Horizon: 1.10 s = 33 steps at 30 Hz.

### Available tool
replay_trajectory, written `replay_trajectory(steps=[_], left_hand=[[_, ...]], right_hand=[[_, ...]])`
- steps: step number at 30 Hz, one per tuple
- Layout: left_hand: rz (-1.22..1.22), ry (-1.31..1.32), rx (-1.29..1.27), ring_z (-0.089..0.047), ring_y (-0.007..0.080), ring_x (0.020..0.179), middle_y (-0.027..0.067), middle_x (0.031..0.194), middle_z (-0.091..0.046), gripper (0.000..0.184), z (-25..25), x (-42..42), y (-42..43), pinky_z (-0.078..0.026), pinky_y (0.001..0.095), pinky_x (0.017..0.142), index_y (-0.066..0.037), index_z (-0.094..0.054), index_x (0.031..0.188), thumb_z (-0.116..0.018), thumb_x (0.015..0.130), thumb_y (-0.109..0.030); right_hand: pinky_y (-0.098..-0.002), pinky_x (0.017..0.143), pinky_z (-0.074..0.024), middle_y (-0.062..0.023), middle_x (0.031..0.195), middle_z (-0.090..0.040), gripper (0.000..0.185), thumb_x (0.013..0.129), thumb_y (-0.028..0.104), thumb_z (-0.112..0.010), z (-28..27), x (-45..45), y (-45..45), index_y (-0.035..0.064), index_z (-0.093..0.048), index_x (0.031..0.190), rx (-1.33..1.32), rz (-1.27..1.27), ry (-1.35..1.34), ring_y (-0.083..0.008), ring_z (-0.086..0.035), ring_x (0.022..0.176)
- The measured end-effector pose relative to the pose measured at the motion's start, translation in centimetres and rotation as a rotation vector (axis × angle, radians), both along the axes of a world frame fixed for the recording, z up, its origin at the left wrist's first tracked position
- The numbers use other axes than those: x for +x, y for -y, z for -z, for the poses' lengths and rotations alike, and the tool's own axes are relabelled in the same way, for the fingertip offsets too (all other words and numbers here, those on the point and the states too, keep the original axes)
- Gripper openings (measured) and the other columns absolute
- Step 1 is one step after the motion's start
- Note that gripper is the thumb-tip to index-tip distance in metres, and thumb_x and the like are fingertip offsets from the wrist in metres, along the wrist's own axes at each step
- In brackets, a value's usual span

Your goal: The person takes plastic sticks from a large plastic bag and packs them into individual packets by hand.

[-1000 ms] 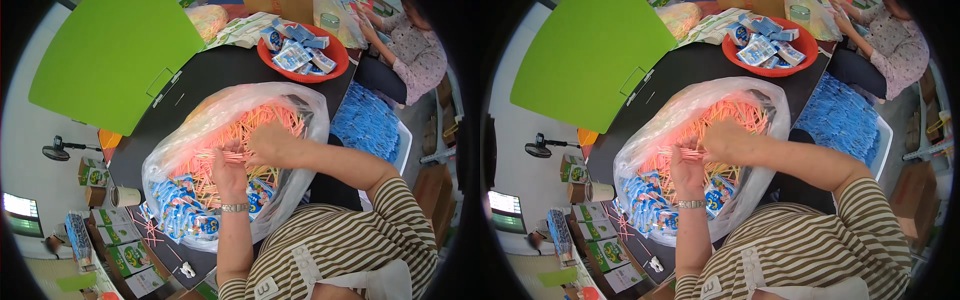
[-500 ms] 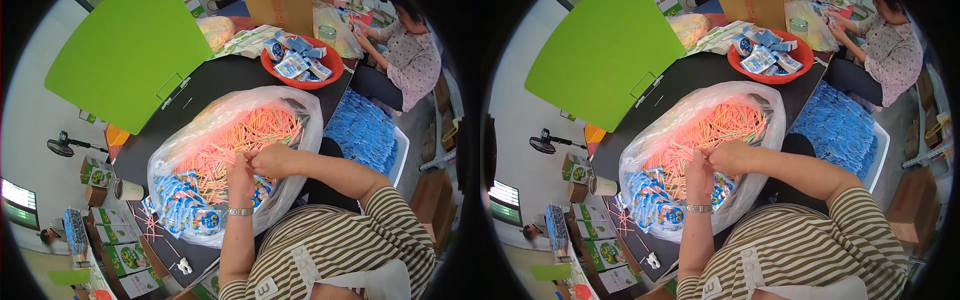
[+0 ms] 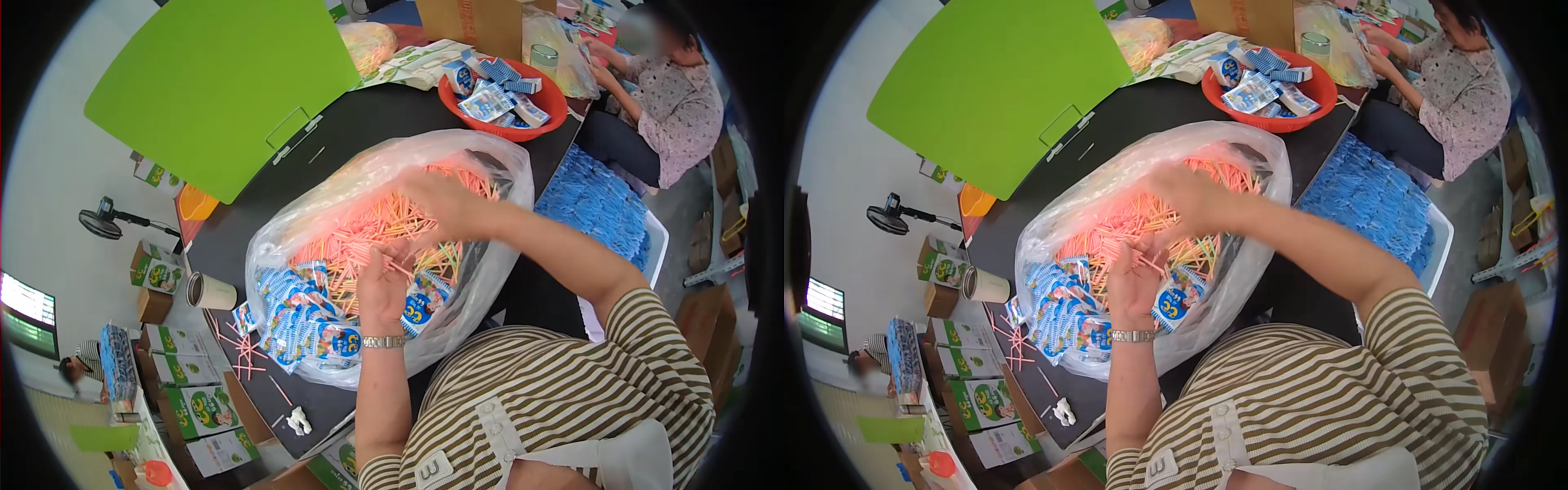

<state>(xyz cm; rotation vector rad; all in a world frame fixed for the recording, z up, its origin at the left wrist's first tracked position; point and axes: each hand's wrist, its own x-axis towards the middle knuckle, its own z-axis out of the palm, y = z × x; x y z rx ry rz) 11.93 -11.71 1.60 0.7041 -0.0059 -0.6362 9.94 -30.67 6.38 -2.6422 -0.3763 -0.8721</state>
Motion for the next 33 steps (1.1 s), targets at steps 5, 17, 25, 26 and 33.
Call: replay_trajectory(steps=[5,17,25,26,33], left_hand=[[-0.034,0.05,-0.161,-0.057,0.0251,0.101,0.0128,0.104,-0.062,0.026,0.5,-0.5,1.3,-0.044,0.0421,0.092,-0.005,-0.057,0.094,-0.049,0.095,-0.029],[-0.254,0.117,0.1,-0.059,0.0187,0.09,0.0091,0.094,-0.062,0.025,-0.9,-0.1,0.0,-0.048,0.0333,0.08,-0.004,-0.057,0.096,-0.048,0.095,-0.027],[0.382,0.53,0.718,-0.049,0.0093,0.062,0.0018,0.076,-0.054,0.013,-3.9,-2.6,-1.6,-0.041,0.0227,0.055,-0.004,-0.054,0.098,-0.046,0.089,-0.01],[0.381,0.503,0.691,-0.047,0.008,0.061,0.0008,0.076,-0.052,0.014,-4.1,-2.9,-1.3,-0.04,0.0216,0.054,-0.004,-0.054,0.099,-0.046,0.088,-0.008],[0.414,0.47,0.598,-0.052,0.0096,0.07,0.0032,0.08,-0.057,0.019,-1.3,-2.4,-1.7,-0.039,0.0234,0.059,-0.006,-0.056,0.097,-0.06,0.08,-0.012]], right_hand=[[-0.0448,0.083,-0.0445,-0.0109,0.102,-0.061,0.056,0.075,0.034,-0.067,-0.8,-3.4,-3.8,0.0052,-0.048,0.119,-0.013,0.018,-0.33,-0.0294,-0.059,0.099],[-0.0426,0.07,-0.0489,-0.016,0.09,-0.059,0.053,0.081,0.023,-0.06,-2.4,-4.1,-5.9,0.009,-0.039,0.127,0.1,-0.107,-0.732,-0.0332,-0.061,0.086],[-0.0402,0.07,-0.0486,-0.0182,0.092,-0.054,0.03,0.078,0.014,-0.06,-3.4,-3.7,-4.1,0.0042,-0.056,0.105,0.136,-0.448,-0.6,-0.0336,-0.059,0.086],[-0.0402,0.07,-0.0486,-0.0182,0.092,-0.054,0.03,0.078,0.014,-0.06,-3.0,-4.0,-4.2,0.0042,-0.056,0.105,0.15,-0.437,-0.607,-0.0336,-0.059,0.086],[-0.0376,0.069,-0.0493,-0.017,0.087,-0.055,0.013,0.072,0.01,-0.061,1.9,-5.7,-5.1,0.0018,-0.063,0.082,0.303,-0.374,-0.391,-0.0332,-0.058,0.082]])
